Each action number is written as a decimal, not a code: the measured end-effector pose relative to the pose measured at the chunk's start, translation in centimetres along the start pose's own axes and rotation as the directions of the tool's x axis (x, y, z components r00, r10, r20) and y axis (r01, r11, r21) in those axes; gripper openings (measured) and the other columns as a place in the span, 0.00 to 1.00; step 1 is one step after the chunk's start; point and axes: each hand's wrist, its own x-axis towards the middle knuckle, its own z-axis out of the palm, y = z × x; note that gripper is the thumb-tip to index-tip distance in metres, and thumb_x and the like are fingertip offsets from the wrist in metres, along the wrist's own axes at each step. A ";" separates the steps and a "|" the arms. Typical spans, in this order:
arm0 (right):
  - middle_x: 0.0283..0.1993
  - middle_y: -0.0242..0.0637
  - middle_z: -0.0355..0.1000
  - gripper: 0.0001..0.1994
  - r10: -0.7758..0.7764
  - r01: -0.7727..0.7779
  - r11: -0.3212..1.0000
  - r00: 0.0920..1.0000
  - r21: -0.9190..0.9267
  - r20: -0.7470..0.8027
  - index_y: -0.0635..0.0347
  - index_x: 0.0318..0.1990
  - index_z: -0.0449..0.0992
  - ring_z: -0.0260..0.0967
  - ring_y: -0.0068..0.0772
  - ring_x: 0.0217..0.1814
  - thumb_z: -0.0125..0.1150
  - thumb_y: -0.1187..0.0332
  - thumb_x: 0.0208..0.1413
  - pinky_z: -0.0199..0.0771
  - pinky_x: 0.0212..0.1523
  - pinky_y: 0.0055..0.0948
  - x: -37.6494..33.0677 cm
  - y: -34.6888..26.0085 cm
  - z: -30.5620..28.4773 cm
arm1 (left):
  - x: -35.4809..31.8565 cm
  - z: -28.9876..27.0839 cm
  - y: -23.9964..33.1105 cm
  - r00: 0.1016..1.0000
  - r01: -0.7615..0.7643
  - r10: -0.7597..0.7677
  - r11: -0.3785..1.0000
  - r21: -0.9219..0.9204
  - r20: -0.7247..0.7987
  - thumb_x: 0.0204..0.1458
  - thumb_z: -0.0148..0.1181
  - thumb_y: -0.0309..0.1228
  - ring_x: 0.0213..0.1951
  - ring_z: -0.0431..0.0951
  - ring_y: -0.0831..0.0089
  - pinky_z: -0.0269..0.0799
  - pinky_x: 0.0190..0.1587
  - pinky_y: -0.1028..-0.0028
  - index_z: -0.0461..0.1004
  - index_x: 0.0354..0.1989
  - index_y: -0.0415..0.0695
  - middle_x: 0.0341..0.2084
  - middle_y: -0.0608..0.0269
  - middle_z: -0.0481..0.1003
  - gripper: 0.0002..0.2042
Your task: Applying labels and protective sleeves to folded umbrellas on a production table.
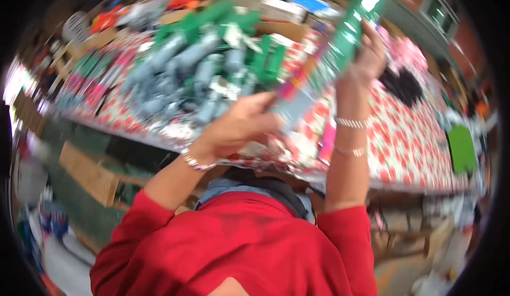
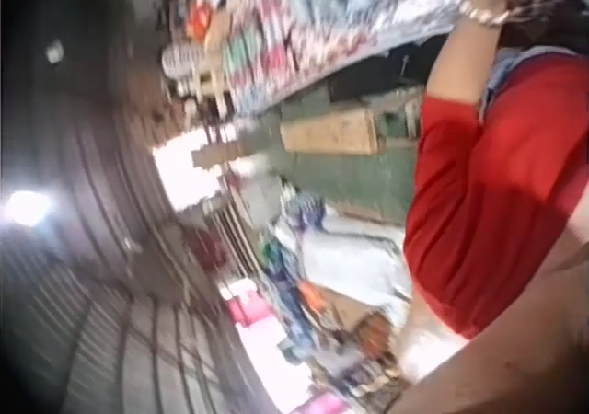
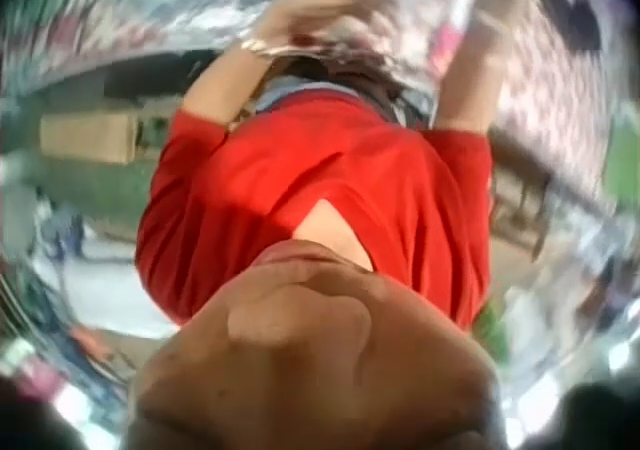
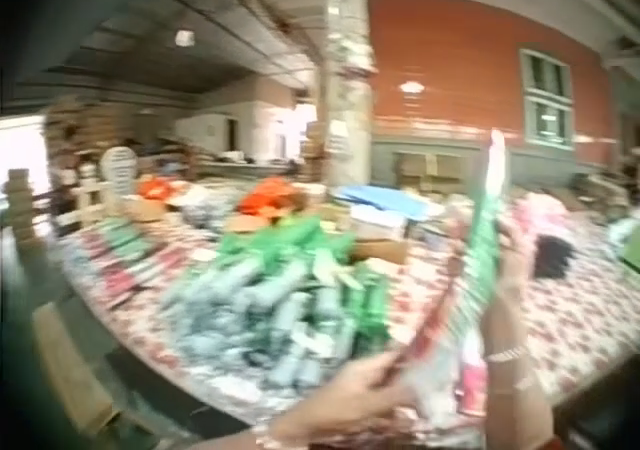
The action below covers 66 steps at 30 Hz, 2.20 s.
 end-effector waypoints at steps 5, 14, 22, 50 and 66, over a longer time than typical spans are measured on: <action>0.36 0.46 0.71 0.18 0.301 -0.241 0.887 0.949 0.395 -0.097 0.63 0.46 0.64 0.70 0.39 0.26 0.57 0.67 0.49 0.78 0.29 0.33 2.4 -0.9 1.8 | 0.7 1.4 -1.2 0.939 -0.335 0.340 0.939 0.084 -0.056 0.47 0.63 0.23 0.34 0.79 0.70 0.75 0.37 0.80 0.62 0.56 0.32 0.38 0.51 0.75 0.26; 0.44 0.47 0.65 0.26 0.102 -0.124 0.968 0.989 0.220 0.110 0.57 0.56 0.55 0.70 0.34 0.32 0.52 0.74 0.46 0.72 0.31 0.27 -3.0 0.5 1.4 | 0.7 0.1 -1.2 0.856 -0.450 0.503 0.838 0.308 -0.118 0.45 0.64 0.21 0.33 0.77 0.72 0.74 0.36 0.80 0.63 0.53 0.33 0.40 0.54 0.73 0.25; 0.48 0.40 0.67 0.34 -0.022 0.021 0.999 1.000 0.046 0.021 0.54 0.61 0.51 0.67 0.29 0.42 0.53 0.76 0.43 0.67 0.39 0.23 -2.5 1.2 2.0 | 1.9 -2.1 1.0 0.932 -0.327 0.346 0.932 0.158 -0.111 0.42 0.59 0.20 0.36 0.73 0.72 0.70 0.39 0.78 0.66 0.52 0.38 0.44 0.52 0.70 0.23; 0.45 0.45 0.59 0.36 -0.078 -0.172 0.879 0.869 0.445 0.488 0.65 0.66 0.44 0.59 0.37 0.45 0.45 0.63 0.48 0.61 0.53 0.35 -0.5 -6.1 -3.1 | 2.4 -0.4 0.5 0.994 -0.097 0.106 0.963 -0.250 0.023 0.52 0.56 0.26 0.18 0.68 0.86 0.59 0.17 0.89 0.75 0.36 0.40 0.21 0.66 0.75 0.05; 0.50 0.50 0.59 0.33 -0.116 -0.319 0.849 0.665 0.421 0.738 0.74 0.61 0.49 0.59 0.36 0.47 0.43 0.62 0.49 0.59 0.60 0.36 0.4 -6.1 -5.7 | 1.7 0.6 -2.5 1.000 -0.012 0.009 0.877 -0.481 -0.008 0.56 0.45 0.54 0.14 0.68 0.82 0.60 0.14 0.85 0.73 0.47 0.42 0.24 0.67 0.76 0.27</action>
